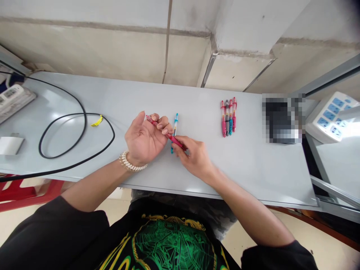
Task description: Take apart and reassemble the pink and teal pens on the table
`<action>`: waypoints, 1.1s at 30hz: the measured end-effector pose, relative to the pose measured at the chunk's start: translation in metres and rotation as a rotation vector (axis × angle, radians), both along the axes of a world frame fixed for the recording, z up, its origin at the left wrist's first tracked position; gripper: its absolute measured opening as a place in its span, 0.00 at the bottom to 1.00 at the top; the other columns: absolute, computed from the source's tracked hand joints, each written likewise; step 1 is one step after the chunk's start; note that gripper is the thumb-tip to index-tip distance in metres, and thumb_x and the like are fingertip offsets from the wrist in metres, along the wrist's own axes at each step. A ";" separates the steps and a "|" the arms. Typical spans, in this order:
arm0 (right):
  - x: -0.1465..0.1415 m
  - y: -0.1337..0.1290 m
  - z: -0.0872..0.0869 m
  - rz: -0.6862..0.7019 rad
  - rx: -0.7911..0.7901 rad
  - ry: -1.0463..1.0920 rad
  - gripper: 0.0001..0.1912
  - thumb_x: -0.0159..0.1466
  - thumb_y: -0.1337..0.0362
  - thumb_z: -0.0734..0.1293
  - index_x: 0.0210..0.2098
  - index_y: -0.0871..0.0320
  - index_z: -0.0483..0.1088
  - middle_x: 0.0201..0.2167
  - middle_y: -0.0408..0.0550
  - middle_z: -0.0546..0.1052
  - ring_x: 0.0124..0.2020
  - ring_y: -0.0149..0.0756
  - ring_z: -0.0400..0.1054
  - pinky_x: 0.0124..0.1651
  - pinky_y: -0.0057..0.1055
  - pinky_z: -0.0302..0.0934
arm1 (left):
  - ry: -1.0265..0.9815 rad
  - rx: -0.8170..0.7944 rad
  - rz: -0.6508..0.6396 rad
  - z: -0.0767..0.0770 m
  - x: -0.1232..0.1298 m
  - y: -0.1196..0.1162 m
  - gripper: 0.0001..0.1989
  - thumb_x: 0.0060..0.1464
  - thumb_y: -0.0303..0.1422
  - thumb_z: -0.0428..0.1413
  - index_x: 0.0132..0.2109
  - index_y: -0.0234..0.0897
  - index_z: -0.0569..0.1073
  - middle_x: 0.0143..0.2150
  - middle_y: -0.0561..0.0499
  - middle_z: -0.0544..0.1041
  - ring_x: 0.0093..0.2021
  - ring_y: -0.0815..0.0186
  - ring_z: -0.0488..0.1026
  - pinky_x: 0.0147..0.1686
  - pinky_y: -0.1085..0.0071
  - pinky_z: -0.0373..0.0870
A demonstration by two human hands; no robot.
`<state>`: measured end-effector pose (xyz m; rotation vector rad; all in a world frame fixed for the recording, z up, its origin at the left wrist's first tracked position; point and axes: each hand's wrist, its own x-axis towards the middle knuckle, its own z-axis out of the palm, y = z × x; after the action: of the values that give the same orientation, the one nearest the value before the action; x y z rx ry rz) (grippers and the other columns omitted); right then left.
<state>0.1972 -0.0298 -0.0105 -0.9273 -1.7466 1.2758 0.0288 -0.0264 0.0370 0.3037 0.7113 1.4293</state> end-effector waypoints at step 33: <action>0.001 0.014 -0.006 0.299 -0.487 0.340 0.27 0.72 0.39 0.64 0.45 0.57 0.77 0.28 0.42 0.78 0.28 0.28 0.66 0.35 0.30 0.59 | 0.127 -0.059 -0.040 0.007 -0.023 0.005 0.31 0.73 0.50 0.34 0.23 0.40 0.52 0.20 0.59 0.37 0.18 0.73 0.36 0.16 0.72 0.47</action>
<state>0.1981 -0.0161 -0.0162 -0.6618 -1.3624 1.9846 0.0055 -0.0211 0.0444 0.3629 0.8448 1.3571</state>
